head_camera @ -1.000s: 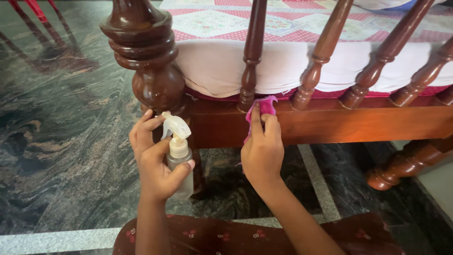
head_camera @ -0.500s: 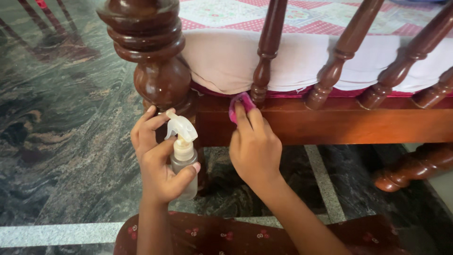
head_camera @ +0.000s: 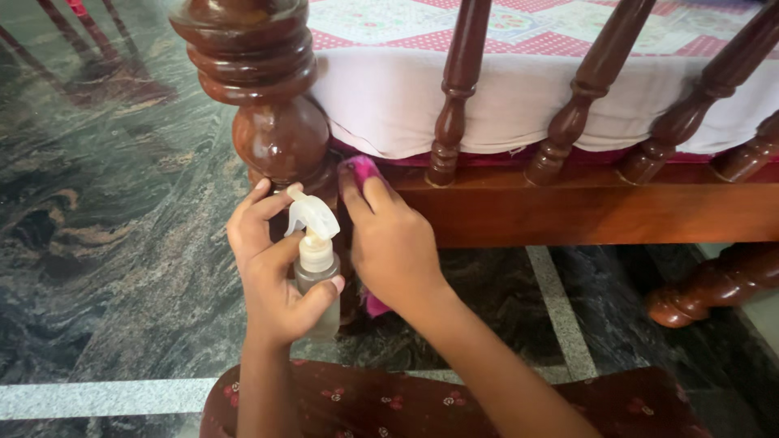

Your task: The person cleans the wooden bed frame using a spray bottle and a pink cloth. They spray the cleaning solution onto the frame and wipe the surface, including the vertical spindles and horizontal rails.

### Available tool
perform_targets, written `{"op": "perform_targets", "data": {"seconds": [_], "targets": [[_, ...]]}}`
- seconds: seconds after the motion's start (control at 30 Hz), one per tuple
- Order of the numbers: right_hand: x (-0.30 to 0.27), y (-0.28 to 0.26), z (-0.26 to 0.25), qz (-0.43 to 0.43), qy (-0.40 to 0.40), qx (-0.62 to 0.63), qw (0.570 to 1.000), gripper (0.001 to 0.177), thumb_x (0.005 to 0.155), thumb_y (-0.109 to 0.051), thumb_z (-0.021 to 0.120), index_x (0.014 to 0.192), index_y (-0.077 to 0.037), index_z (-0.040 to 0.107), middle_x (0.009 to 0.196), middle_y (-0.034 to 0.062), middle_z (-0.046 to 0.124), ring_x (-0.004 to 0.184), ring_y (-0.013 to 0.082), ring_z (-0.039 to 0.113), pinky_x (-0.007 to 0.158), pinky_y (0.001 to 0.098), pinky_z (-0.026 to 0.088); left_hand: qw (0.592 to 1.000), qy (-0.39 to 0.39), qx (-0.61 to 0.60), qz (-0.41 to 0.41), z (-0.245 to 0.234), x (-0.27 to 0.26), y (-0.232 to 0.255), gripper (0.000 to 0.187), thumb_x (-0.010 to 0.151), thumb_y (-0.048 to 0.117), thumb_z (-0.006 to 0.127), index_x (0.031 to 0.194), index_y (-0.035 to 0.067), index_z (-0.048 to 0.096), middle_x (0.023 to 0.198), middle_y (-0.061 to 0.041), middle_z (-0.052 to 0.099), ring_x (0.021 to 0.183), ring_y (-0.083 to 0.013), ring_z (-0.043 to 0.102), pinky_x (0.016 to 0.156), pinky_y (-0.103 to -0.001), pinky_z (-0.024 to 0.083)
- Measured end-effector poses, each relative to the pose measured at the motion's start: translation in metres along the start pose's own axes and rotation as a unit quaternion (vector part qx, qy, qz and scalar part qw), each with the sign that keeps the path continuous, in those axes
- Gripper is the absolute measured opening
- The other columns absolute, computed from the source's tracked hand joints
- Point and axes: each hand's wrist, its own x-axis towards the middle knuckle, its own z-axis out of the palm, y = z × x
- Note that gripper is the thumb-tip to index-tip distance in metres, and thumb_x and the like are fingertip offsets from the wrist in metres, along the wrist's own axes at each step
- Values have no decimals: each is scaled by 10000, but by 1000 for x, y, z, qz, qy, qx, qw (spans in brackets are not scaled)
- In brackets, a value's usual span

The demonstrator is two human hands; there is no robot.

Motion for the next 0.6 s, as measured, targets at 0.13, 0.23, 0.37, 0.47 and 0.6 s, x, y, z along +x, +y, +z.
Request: {"op": "perform_targets", "data": {"seconds": [0.13, 0.23, 0.37, 0.47, 0.6], "targets": [[-26, 23, -4, 7, -76, 54, 996, 618, 798, -21, 640, 1401, -142, 595, 1034, 129, 586, 911, 336, 653, 744, 448, 552, 1000, 2, 6, 2, 0, 1, 1, 488, 583, 329, 701, 961, 25, 743, 1452, -170, 554, 1475, -424, 339, 1254, -553, 283], [-52, 39, 14, -25, -103, 25, 994, 532, 788, -48, 656, 1306, -168, 651, 1022, 101, 587, 917, 321, 660, 724, 445, 549, 1000, 3, 6, -4, 1, 0, 2, 488, 570, 312, 699, 966, 31, 749, 1445, -168, 559, 1470, -429, 336, 1253, -556, 274], [-97, 50, 48, -31, -142, -19, 989, 513, 774, -18, 644, 1271, -123, 715, 1019, 132, 599, 892, 341, 655, 682, 454, 540, 1000, 7, 0, -8, 1, 0, 3, 490, 566, 301, 705, 977, 39, 755, 1435, -162, 560, 1464, -429, 348, 1254, -553, 277], [-118, 61, 56, 20, -230, 44, 972, 333, 811, -58, 659, 1132, -91, 743, 1132, 142, 660, 907, 349, 678, 717, 459, 548, 1000, 5, -3, -2, -2, 1, 4, 472, 566, 295, 710, 965, 46, 748, 1439, -161, 556, 1465, -426, 355, 1255, -549, 288], [-114, 68, 26, 206, -300, 151, 919, 339, 777, -19, 657, 1068, -116, 802, 961, 138, 752, 852, 308, 719, 760, 387, 560, 1000, -4, -16, 5, -4, 1, 1, 483, 560, 295, 714, 970, 42, 746, 1454, -170, 547, 1467, -434, 345, 1245, -550, 286]]}}
